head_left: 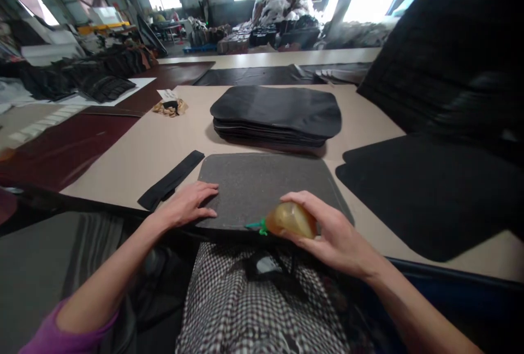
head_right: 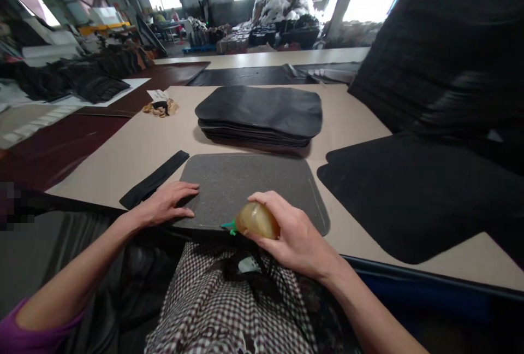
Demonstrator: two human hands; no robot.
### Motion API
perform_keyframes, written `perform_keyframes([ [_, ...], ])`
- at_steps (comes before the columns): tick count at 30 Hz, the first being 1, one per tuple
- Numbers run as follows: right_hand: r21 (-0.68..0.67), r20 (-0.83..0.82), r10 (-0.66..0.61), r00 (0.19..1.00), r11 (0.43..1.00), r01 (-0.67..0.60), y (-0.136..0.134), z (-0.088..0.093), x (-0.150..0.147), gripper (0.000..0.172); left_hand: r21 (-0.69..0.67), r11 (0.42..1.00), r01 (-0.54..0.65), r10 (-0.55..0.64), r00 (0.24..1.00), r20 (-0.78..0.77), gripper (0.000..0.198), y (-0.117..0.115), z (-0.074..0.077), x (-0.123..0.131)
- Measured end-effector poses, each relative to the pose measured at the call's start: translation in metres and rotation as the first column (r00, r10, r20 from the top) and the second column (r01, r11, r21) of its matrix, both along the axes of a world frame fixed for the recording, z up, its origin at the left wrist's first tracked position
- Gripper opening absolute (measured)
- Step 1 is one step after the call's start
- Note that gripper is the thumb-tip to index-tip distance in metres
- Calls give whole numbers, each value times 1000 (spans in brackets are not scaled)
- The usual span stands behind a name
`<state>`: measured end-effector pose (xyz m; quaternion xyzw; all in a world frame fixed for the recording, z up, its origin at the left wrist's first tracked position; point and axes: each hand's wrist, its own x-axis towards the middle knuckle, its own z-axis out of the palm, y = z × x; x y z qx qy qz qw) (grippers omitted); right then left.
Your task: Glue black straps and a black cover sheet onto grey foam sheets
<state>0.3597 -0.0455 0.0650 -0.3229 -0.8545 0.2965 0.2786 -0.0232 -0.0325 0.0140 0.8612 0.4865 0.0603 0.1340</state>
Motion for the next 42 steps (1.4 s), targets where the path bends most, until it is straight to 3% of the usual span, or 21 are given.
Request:
perform_keyframes([
  [9, -15, 79, -198, 977, 980, 200, -11, 11, 82, 46, -20, 998, -54, 54, 998, 12, 60, 1, -1, 3],
  [15, -37, 101, -355, 929, 932, 360, -21, 9, 129, 46, -19, 997, -72, 72, 997, -12, 62, 4, -14, -6],
  [21, -53, 95, -572, 815, 815, 578, -35, -5, 174, 52, -4, 997, -76, 76, 997, -19, 62, 8, -24, -15],
  [26, -144, 22, -726, 688, 678, 720, -52, -21, 203, 57, -5, 996, -93, 93, 995, -34, 64, 9, -19, -10],
  [32, -372, -163, -840, 518, 539, 756, -73, -44, 196, 60, -14, 994, -109, 108, 993, -45, 64, 8, -9, 0],
  [36, -507, -237, -852, 467, 519, 689, -83, -60, 172, 59, -4, 994, -109, 109, 993, -45, 66, 9, -13, -4],
  [42, -580, -255, -840, 479, 530, 619, -89, -74, 142, 60, 1, 994, -105, 105, 994, -38, 64, 10, -19, -9],
])
